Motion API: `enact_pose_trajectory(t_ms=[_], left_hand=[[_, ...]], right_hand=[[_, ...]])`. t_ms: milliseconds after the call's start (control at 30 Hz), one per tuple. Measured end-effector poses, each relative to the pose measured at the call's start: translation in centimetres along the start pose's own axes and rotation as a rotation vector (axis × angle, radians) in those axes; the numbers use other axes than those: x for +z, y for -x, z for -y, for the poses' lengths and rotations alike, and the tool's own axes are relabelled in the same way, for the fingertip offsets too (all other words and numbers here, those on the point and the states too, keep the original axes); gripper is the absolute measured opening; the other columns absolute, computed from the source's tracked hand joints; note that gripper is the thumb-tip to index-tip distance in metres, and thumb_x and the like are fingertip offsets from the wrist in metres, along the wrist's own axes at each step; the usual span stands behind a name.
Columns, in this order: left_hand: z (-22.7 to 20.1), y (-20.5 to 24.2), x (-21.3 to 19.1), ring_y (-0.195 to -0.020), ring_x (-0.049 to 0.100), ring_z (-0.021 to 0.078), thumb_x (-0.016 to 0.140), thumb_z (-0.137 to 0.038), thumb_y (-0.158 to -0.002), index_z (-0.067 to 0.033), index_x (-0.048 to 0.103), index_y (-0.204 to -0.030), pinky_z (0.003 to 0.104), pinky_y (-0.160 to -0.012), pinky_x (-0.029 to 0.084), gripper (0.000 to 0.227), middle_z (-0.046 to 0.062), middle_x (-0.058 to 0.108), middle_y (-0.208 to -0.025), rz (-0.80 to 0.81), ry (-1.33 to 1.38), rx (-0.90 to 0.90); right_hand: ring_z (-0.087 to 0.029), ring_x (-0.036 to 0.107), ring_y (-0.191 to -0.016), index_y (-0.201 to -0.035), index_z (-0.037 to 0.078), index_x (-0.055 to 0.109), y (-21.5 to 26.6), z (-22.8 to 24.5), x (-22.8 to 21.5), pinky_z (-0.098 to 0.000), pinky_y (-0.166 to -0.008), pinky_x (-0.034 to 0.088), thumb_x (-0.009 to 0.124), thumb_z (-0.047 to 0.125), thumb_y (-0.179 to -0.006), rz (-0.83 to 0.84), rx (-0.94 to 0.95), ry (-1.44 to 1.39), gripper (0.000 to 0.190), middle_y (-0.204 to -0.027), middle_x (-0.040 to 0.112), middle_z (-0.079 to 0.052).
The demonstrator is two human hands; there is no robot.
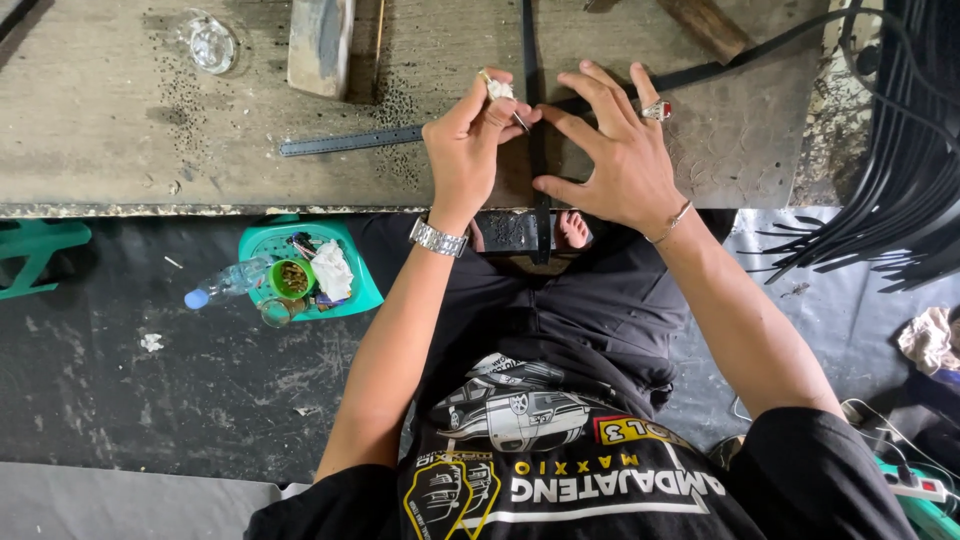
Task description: Marking and punching holes in leather straps using a hammer and a punch tool at a workbench.
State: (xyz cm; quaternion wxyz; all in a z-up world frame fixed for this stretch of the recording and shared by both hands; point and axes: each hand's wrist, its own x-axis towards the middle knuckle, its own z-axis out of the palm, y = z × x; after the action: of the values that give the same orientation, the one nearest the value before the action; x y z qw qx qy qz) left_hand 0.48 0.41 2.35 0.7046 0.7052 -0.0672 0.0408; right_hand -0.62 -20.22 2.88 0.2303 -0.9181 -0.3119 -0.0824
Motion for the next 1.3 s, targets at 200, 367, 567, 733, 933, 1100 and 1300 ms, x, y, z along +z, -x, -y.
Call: enact_pose_trajectory(t_ms=[200, 367, 567, 733, 933, 1100, 1300], left_hand=[[0.6, 0.3, 0.4, -0.091, 0.08, 0.0203, 0.057, -0.024, -0.105, -0.0025, 0.065, -0.118, 0.032, -0.081, 0.073, 0.026, 0.012, 0.079, -0.093, 0.037, -0.084, 0.096], [1.1, 0.1, 0.4, -0.089, 0.081, 0.0168, 0.058, -0.017, -0.106, -0.0041, 0.065, -0.119, 0.027, -0.079, 0.071, 0.019, 0.008, 0.08, -0.091, 0.03, -0.254, 0.242], [1.5, 0.1, 0.3, -0.087, 0.081, 0.0156, 0.064, -0.01, -0.104, -0.003, 0.066, -0.118, 0.027, -0.079, 0.07, 0.016, 0.005, 0.079, -0.096, 0.024, -0.3, 0.293], [2.1, 0.2, 0.2, -0.087, 0.081, 0.0147, 0.066, -0.004, -0.102, -0.0027, 0.065, -0.116, 0.026, -0.079, 0.07, 0.014, 0.005, 0.078, -0.104, 0.032, -0.329, 0.305], [2.8, 0.6, 0.3, -0.084, 0.08, 0.009, 0.074, -0.008, -0.101, -0.0142, 0.064, -0.129, 0.018, -0.071, 0.065, 0.03, 0.001, 0.081, -0.092, 0.068, -0.425, 0.373], [3.1, 0.9, 0.3, -0.085, 0.078, 0.009, 0.073, 0.004, -0.1, -0.015, 0.06, -0.133, 0.024, -0.083, 0.068, 0.04, 0.0, 0.079, -0.091, 0.135, -0.464, 0.455], [2.8, 0.8, 0.5, -0.085, 0.077, 0.0085, 0.075, 0.004, -0.098, -0.0119, 0.061, -0.129, 0.024, -0.082, 0.07, 0.038, 0.001, 0.078, -0.094, 0.153, -0.461, 0.49]], right_hand=[[-0.037, 0.046, -0.148, -0.129, 0.002, 0.076, 0.0, 0.0, 0.0, -0.0594, -0.125, 0.013, 0.086, 0.049, -0.091, 0.006, 0.012, -0.003, 0.061, -0.153, 0.051, -0.016], [-0.036, 0.045, -0.149, -0.128, 0.001, 0.076, 0.0, 0.0, 0.0, -0.0588, -0.125, 0.013, 0.087, 0.048, -0.09, 0.009, 0.02, -0.008, 0.061, -0.153, 0.051, -0.015], [-0.036, 0.046, -0.148, -0.127, 0.001, 0.075, -0.1, 0.2, -0.2, -0.0597, -0.125, 0.015, 0.087, 0.047, -0.089, 0.016, 0.023, -0.001, 0.061, -0.152, 0.051, -0.015], [-0.036, 0.047, -0.147, -0.128, 0.001, 0.075, -0.1, 0.1, -0.2, -0.0599, -0.124, 0.015, 0.089, 0.047, -0.089, -0.001, 0.015, -0.006, 0.062, -0.152, 0.052, -0.015], [-0.035, 0.045, -0.149, -0.13, 0.002, 0.075, 0.0, 0.1, 0.0, -0.0592, -0.125, 0.014, 0.087, 0.052, -0.089, 0.018, 0.024, 0.004, 0.066, -0.153, 0.051, -0.014], [-0.031, 0.041, -0.154, -0.123, -0.002, 0.075, 0.3, -0.6, 0.3, -0.0557, -0.128, 0.007, 0.079, 0.051, -0.094, 0.064, 0.023, 0.022, 0.06, -0.16, 0.051, -0.014], [-0.049, 0.039, -0.126, -0.138, -0.004, 0.059, -1.9, -4.3, -3.1, -0.0658, -0.098, 0.029, 0.035, 0.05, -0.117, -0.123, 0.462, 0.433, 0.063, -0.139, 0.047, -0.034]])
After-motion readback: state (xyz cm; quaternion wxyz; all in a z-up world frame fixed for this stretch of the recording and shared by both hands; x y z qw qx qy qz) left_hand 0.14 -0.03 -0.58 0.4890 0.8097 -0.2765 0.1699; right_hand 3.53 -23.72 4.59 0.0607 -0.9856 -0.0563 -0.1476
